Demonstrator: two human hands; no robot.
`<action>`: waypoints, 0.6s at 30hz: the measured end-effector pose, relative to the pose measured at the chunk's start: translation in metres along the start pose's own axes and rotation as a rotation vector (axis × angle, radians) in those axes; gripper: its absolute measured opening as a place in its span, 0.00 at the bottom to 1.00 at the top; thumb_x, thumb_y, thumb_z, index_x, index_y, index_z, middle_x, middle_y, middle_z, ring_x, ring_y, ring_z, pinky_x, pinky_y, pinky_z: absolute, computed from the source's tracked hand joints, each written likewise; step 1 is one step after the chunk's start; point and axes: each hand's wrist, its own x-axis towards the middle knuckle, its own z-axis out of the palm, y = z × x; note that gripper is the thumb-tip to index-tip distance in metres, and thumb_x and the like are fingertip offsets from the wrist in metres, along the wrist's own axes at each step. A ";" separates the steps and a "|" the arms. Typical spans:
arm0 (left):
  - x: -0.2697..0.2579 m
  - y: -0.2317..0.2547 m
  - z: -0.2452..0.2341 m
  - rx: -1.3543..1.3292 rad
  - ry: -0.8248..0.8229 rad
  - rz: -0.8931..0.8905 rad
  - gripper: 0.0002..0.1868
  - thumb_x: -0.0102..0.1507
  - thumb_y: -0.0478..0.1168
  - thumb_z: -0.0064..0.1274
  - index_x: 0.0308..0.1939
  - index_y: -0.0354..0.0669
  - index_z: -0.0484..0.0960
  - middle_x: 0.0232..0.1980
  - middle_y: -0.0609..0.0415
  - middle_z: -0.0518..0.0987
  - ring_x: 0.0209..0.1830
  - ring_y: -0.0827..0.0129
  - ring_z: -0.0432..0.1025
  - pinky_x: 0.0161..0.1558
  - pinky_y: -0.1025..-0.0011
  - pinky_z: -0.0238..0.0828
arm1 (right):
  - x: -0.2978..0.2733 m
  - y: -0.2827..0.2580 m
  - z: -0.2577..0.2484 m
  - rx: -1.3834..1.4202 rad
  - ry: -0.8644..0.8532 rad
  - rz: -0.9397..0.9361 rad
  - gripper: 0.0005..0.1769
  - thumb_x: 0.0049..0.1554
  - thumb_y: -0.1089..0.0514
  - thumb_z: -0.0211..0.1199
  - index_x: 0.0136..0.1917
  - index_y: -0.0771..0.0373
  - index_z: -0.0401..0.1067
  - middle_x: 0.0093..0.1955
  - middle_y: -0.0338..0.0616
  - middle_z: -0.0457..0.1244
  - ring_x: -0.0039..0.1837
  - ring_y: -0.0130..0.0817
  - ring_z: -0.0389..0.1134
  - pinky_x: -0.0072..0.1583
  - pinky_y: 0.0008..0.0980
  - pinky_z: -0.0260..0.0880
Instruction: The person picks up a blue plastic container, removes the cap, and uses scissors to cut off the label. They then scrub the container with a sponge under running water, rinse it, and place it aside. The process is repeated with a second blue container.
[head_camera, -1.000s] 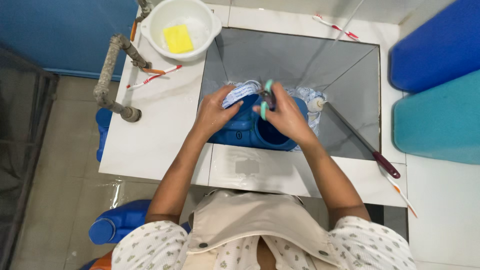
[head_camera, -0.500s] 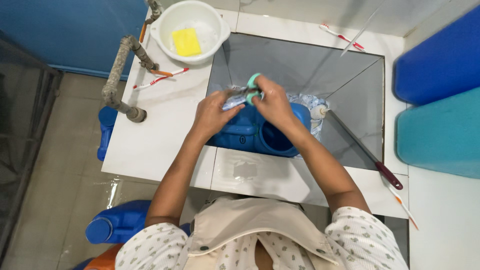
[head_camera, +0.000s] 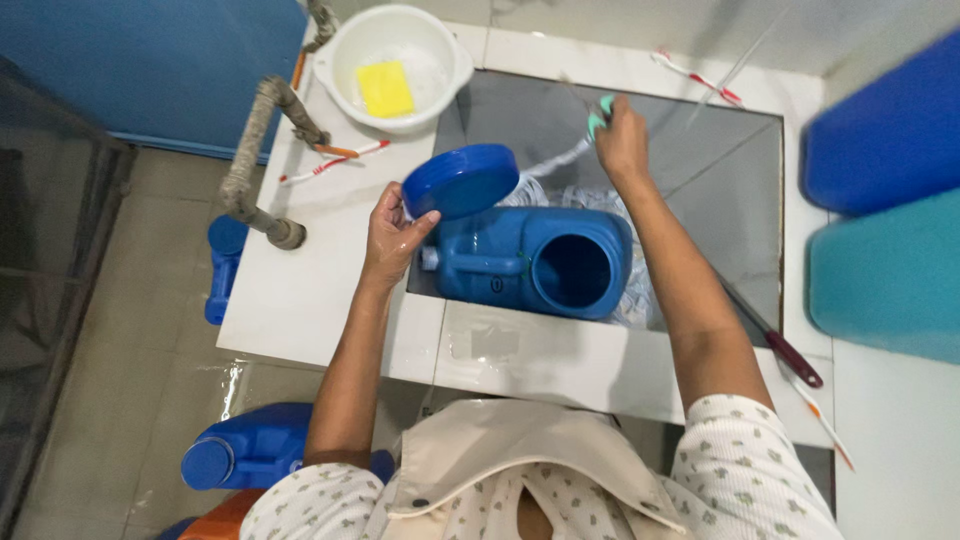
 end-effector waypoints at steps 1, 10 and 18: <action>0.001 0.003 -0.001 -0.065 0.069 0.032 0.21 0.61 0.29 0.62 0.55 0.43 0.73 0.55 0.55 0.77 0.56 0.73 0.71 0.63 0.73 0.68 | -0.012 0.011 0.004 -0.018 -0.024 -0.031 0.11 0.56 0.64 0.66 0.49 0.69 0.68 0.45 0.65 0.67 0.49 0.66 0.69 0.48 0.56 0.67; -0.021 0.011 -0.058 0.874 0.237 0.166 0.19 0.63 0.30 0.62 0.56 0.37 0.75 0.59 0.46 0.76 0.59 0.54 0.71 0.63 0.61 0.67 | -0.003 -0.017 -0.040 -0.120 -0.282 0.112 0.19 0.64 0.61 0.59 0.64 0.75 0.63 0.47 0.68 0.67 0.50 0.62 0.70 0.49 0.55 0.69; -0.044 -0.043 -0.069 1.704 0.083 0.179 0.19 0.63 0.41 0.63 0.55 0.41 0.78 0.60 0.44 0.77 0.63 0.49 0.70 0.68 0.50 0.59 | -0.164 -0.195 0.001 0.164 -0.877 0.011 0.26 0.65 0.44 0.54 0.61 0.69 0.59 0.51 0.69 0.66 0.52 0.65 0.68 0.53 0.54 0.68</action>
